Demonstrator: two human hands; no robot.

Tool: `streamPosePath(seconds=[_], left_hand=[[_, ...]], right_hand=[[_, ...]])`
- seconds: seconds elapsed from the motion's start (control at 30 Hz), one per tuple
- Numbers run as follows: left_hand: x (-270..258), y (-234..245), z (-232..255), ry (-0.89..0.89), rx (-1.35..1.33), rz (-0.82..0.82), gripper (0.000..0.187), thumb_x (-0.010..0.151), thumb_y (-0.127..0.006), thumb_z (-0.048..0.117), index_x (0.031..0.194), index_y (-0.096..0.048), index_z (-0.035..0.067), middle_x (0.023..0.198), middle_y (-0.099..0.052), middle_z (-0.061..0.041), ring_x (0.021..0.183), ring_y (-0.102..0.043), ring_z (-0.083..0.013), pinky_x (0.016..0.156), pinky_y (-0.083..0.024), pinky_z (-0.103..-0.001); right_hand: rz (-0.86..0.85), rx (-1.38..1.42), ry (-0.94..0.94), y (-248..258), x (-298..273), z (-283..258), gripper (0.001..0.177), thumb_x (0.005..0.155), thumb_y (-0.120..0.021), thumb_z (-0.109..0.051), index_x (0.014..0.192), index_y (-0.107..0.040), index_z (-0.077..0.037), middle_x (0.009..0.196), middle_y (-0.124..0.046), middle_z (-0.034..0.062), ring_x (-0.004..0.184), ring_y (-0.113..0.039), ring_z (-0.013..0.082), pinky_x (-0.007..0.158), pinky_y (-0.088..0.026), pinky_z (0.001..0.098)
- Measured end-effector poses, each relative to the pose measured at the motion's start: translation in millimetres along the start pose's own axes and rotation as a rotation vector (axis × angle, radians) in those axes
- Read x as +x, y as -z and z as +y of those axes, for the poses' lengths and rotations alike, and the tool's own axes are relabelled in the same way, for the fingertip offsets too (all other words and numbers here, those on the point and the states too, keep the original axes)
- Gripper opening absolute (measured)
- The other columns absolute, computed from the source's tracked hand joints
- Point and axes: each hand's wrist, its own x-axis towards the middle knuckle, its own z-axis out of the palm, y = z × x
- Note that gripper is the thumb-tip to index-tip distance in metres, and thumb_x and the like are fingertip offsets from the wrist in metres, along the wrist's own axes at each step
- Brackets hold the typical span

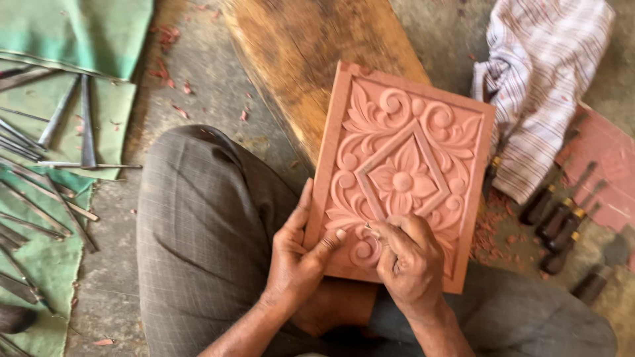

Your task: The person is sitting on the floor and carving a decorative floral pattern into a rectangular piece of reddish wood. They use a small chisel to refine the details of the design, which includes a central flower and surrounding leaves.

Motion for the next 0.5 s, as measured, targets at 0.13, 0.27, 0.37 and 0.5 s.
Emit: streamPosePath(seconds=[0.13,0.27,0.37,0.5], left_hand=[[7.0,-1.0,7.4,-0.107,-0.064,-0.013,0.086,0.09,-0.062,-0.012,0.162,-0.018,0.004,0.163,-0.038,-0.008,0.142,-0.047,-0.0157,0.109,-0.052,-0.034],[-0.9,-1.8,-4.4,-0.011,-0.054,-0.014,0.085,0.093,-0.062,-0.011,0.165,-0.019,0.005,0.156,-0.049,-0.018,0.131,-0.058,-0.0229,0.105,-0.055,-0.035],[3.4,-2.3,1.3,-0.103,0.061,-0.023,0.085,0.092,-0.064,-0.014,0.164,-0.02,0.003,0.158,-0.048,-0.018,0.133,-0.055,-0.0194,0.107,-0.052,-0.035],[2.4,-1.3,-2.3,-0.106,-0.09,-0.037,0.085,0.092,-0.061,-0.013,0.163,-0.018,0.005,0.152,-0.05,-0.017,0.117,-0.066,-0.0198,0.1,-0.056,-0.034]], right_hand=[[0.034,0.084,-0.021,2.5,9.3,-9.2,0.034,0.079,-0.059,0.014,0.103,-0.075,-0.002,0.086,-0.067,0.0094,0.078,-0.066,0.0244,0.07,-0.054,0.0373],[-0.009,0.047,0.003,2.4,3.8,-1.9,0.034,0.077,-0.06,0.014,0.104,-0.074,-0.001,0.088,-0.065,0.0119,0.083,-0.065,0.0293,0.072,-0.053,0.0398],[0.039,0.036,-0.008,7.0,8.4,-8.9,0.033,0.077,-0.06,0.013,0.101,-0.075,-0.004,0.087,-0.066,0.0089,0.082,-0.066,0.026,0.073,-0.054,0.0381],[0.041,-0.007,0.084,-3.8,16.0,-5.4,0.022,0.078,-0.068,0.007,0.096,-0.074,-0.006,0.088,-0.064,0.0089,0.084,-0.062,0.0302,0.081,-0.051,0.0435]])
